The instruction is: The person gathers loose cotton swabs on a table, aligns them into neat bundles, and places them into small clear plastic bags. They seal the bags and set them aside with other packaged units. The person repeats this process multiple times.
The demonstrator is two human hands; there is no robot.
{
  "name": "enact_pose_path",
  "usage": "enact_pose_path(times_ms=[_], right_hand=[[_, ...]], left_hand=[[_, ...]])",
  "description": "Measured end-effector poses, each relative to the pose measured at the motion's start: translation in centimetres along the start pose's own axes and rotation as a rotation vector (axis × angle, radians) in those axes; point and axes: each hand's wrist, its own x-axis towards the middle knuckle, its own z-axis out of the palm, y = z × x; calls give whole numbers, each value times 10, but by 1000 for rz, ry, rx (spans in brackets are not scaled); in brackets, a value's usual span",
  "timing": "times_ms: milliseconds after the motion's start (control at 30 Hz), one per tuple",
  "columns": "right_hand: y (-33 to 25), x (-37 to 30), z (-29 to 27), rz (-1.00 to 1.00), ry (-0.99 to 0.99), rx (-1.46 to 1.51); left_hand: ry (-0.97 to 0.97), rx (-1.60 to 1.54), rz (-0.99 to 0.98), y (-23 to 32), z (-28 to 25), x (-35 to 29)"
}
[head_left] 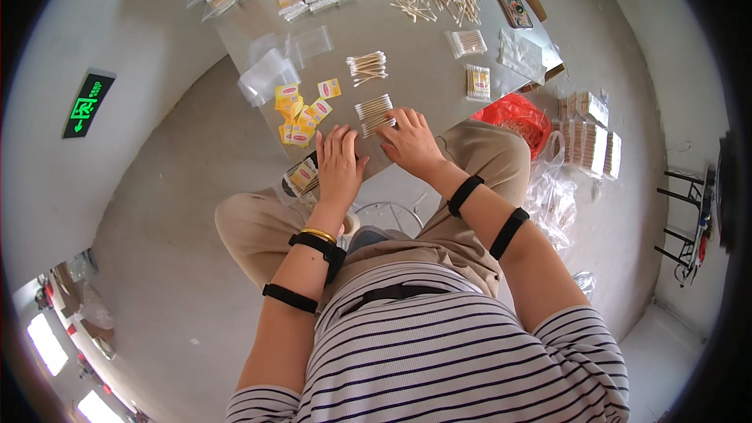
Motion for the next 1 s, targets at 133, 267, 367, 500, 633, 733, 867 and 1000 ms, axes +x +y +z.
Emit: enact_pose_path(times_ms=[133,267,367,500,633,733,867,1000], right_hand=[[0,0,2,0,-11,6],[0,1,1,-5,-10,18],[0,3,-2,-7,2,25],[0,8,-3,3,5,15],[1,9,-1,5,-4,18],[1,10,0,4,1,17],[0,12,0,4,-5,8],[1,12,1,-5,-10,-4]], left_hand=[[9,7,-3,0,0,-1],[16,-3,-13,-2,1,-2],[9,-9,-28,-2,1,-2],[11,-11,-26,-3,1,-2],[14,-11,-20,-4,1,-3],[17,-17,-21,-4,2,-3],[33,-20,-29,-3,2,-3],[39,-18,-25,-3,3,-3]])
